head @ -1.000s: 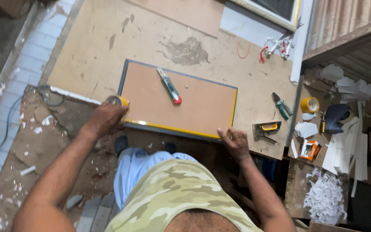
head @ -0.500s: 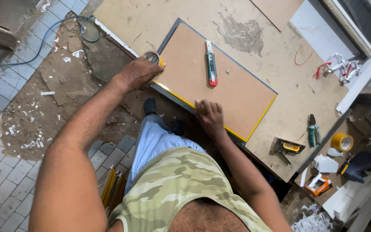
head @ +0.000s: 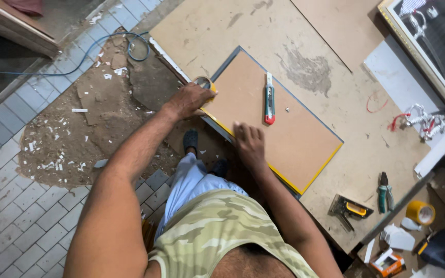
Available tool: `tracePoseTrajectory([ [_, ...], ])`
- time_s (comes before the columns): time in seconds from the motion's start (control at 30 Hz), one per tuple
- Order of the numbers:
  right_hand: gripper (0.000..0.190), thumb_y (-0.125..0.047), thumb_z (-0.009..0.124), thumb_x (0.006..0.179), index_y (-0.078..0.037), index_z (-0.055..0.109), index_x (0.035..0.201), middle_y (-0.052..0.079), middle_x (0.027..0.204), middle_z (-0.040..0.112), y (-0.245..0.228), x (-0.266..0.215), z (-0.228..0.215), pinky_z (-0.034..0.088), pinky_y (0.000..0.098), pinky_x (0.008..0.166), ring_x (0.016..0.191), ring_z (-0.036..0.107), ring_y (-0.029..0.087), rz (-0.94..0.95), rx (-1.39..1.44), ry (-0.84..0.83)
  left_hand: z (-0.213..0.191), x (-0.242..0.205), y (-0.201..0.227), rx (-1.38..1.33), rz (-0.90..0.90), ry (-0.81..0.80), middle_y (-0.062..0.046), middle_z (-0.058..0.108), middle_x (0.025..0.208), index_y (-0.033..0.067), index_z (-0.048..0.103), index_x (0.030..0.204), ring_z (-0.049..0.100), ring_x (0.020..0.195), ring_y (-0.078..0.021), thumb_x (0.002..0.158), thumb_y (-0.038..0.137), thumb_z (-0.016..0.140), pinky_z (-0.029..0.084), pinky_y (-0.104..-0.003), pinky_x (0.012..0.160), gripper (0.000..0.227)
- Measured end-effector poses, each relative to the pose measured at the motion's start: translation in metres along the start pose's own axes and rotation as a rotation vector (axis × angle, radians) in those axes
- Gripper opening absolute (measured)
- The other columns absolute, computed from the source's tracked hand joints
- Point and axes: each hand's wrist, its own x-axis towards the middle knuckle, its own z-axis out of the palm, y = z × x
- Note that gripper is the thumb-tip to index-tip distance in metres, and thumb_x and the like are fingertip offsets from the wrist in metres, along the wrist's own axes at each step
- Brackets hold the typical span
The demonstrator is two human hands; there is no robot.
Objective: The person applies yellow tape along the edges of rectangular frame boards, cuts the tape with a utility knife, and smooths it down. They repeat this process on multiple boards, stacking finished units aside.
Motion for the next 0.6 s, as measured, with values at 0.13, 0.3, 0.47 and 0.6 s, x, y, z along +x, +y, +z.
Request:
tracePoseTrajectory([
  [0.13,0.047,-0.034,0.077,0.090,-0.009,0.066,0.129,0.008,0.116,0.061,0.037,-0.100,-0.045,0.044,0.0440,0.093,0.105,0.060,0.026,0.141,-0.120,-0.030,0.009,0.001,-0.016,-0.030,-0.020,-0.099,-0.007,0.069,0.105,0.0142,0.051,0.130,0.067,0.101,-0.0322,0.070,0.033,0.092,0.048,-0.048,0.097,0.075],
  [0.3,0.053,-0.033,0.078,0.084,-0.010,0.066,0.130,0.011,0.121,0.062,0.060,-0.208,-0.090,0.050,0.0459,0.090,0.107,0.061,0.031,0.335,-0.202,-0.045,0.021,0.002,-0.018,-0.002,-0.025,-0.169,-0.010,0.067,0.106,0.0134,0.054,0.132,0.066,0.103,-0.0325,0.068,0.030,0.090,0.048,-0.048,0.095,0.075],
  [0.47,0.059,-0.020,0.085,0.076,-0.007,0.065,0.130,0.015,0.128,0.059,0.063,-0.235,-0.078,0.059,0.0371,0.079,0.104,0.064,0.030,0.588,0.009,-0.029,0.014,0.001,-0.015,-0.044,-0.004,-0.098,-0.012,0.070,0.102,0.0141,0.060,0.130,0.068,0.096,-0.0335,0.092,0.017,0.071,0.051,-0.047,0.088,0.040],
  [0.6,0.056,-0.017,0.084,0.077,-0.005,0.064,0.128,0.017,0.129,0.058,0.050,-0.234,-0.071,0.058,0.0387,0.086,0.111,0.064,0.033,0.639,0.003,0.064,0.003,0.003,-0.009,-0.009,0.016,-0.075,-0.011,0.070,0.098,0.0154,0.062,0.122,0.065,0.092,-0.0371,0.090,0.013,0.064,0.051,-0.047,0.086,0.032],
])
